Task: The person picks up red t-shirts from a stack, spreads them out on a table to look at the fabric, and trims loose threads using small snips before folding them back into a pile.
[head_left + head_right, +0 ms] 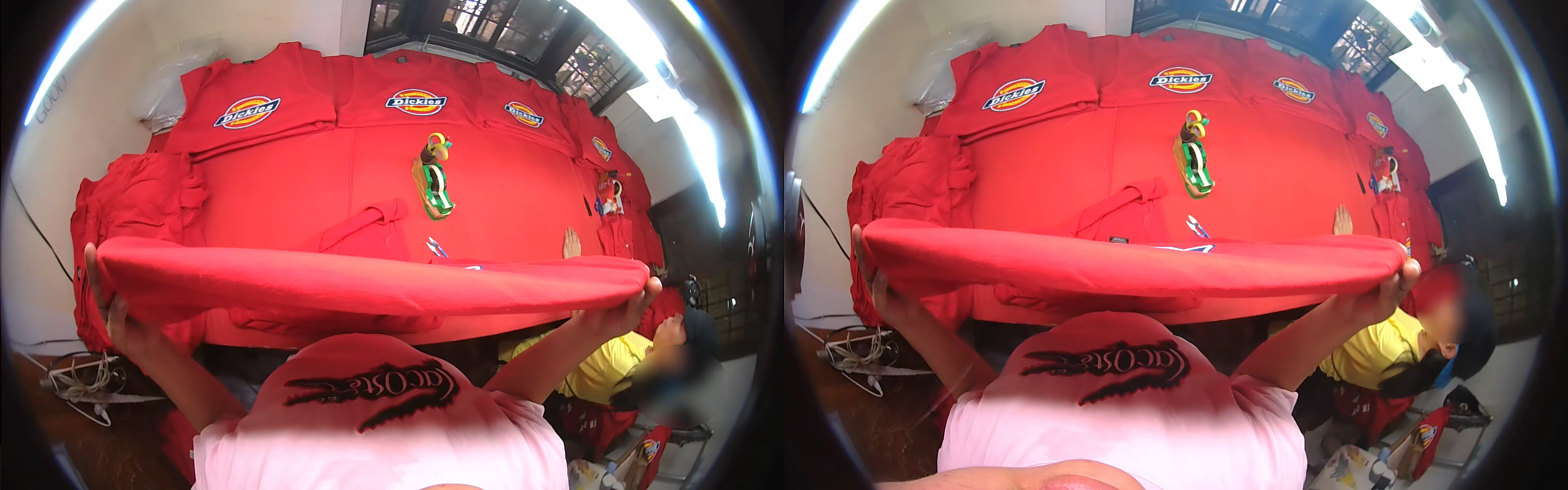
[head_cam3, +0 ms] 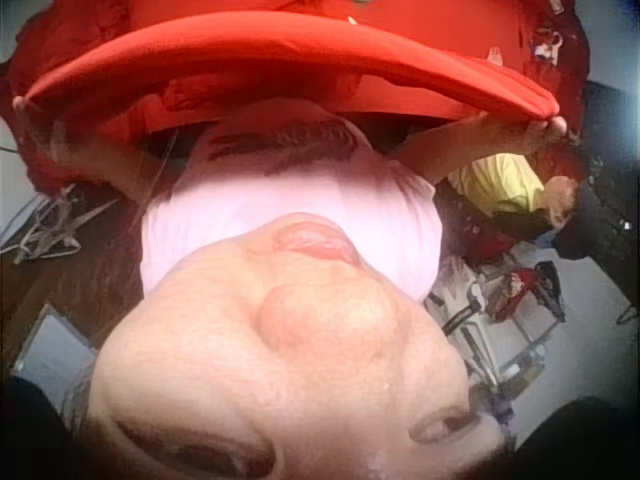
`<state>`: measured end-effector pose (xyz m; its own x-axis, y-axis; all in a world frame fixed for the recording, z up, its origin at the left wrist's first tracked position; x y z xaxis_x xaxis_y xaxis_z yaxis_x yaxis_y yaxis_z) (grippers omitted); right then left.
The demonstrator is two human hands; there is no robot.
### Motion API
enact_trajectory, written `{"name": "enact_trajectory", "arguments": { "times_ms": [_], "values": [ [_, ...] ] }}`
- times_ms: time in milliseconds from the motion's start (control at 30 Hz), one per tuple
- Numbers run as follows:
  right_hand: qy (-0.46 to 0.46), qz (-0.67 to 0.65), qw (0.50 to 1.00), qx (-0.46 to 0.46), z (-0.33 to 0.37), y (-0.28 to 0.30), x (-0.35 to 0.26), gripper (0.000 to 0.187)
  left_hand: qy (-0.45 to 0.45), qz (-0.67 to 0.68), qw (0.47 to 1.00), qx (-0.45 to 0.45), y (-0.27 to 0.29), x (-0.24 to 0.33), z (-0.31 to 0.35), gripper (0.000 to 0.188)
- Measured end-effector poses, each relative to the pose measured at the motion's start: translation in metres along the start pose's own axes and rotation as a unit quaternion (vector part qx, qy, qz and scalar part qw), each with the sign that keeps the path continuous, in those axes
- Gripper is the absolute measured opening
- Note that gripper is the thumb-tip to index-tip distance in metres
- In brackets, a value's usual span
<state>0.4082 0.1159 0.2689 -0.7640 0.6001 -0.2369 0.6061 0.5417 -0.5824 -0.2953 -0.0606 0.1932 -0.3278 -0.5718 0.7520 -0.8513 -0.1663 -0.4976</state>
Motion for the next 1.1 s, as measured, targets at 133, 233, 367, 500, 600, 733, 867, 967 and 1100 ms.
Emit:
{"name": "enact_trajectory", "arguments": {
  "times_ms": [133,233,367,500,600,733,867,967,1100],
  "values": [
    [0.024,0.092,0.995,-0.036,0.011,-0.030,0.013,0.028,-0.006,0.007,0.999,0.038,0.058,0.016,0.004,0.076],
    [0.009,0.036,0.999,-0.026,0.018,-0.035,0.027,0.027,0.002,0.019,0.999,-0.037,0.080,0.026,0.000,0.066],
    [-0.013,0.016,0.997,-0.069,0.007,-0.065,0.050,0.026,0.010,0.147,0.987,-0.056,0.104,0.016,-0.002,0.055],
    [-0.021,0.018,0.996,-0.085,-0.003,-0.075,0.068,0.027,0.011,0.198,0.976,-0.086,0.089,0.006,-0.025,0.049],
    [-0.028,0.061,0.995,-0.069,-0.006,-0.069,0.073,0.022,0.063,0.188,0.967,-0.161,0.057,-0.003,-0.052,0.045],
    [0.068,0.296,0.949,-0.080,-0.023,-0.061,0.101,0.025,0.059,0.124,0.984,-0.112,0.166,-0.016,-0.062,0.042],
    [0.013,0.192,0.971,-0.140,-0.036,-0.084,0.134,0.029,0.094,0.107,0.985,-0.094,0.168,-0.026,-0.093,0.040],
    [0.009,0.223,0.969,-0.108,-0.032,-0.074,0.120,0.028,0.066,0.023,0.997,0.014,0.175,-0.034,-0.110,0.039],
    [0.005,0.251,0.967,-0.044,-0.030,-0.059,0.121,0.026,0.044,-0.010,0.929,0.367,0.077,-0.027,-0.114,0.040]
  ]
}}
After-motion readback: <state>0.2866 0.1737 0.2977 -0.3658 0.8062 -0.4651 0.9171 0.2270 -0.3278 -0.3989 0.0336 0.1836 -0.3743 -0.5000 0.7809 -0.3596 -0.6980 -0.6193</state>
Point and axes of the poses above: each hand's wrist, its own z-axis away from the middle knuckle, its own y-axis out of the back of the hand, x = y × z, the point moved 6 cm from there along -z, towards the middle knuckle, and after that the axes turned 14 degrees about y, right-handed, at the moved point
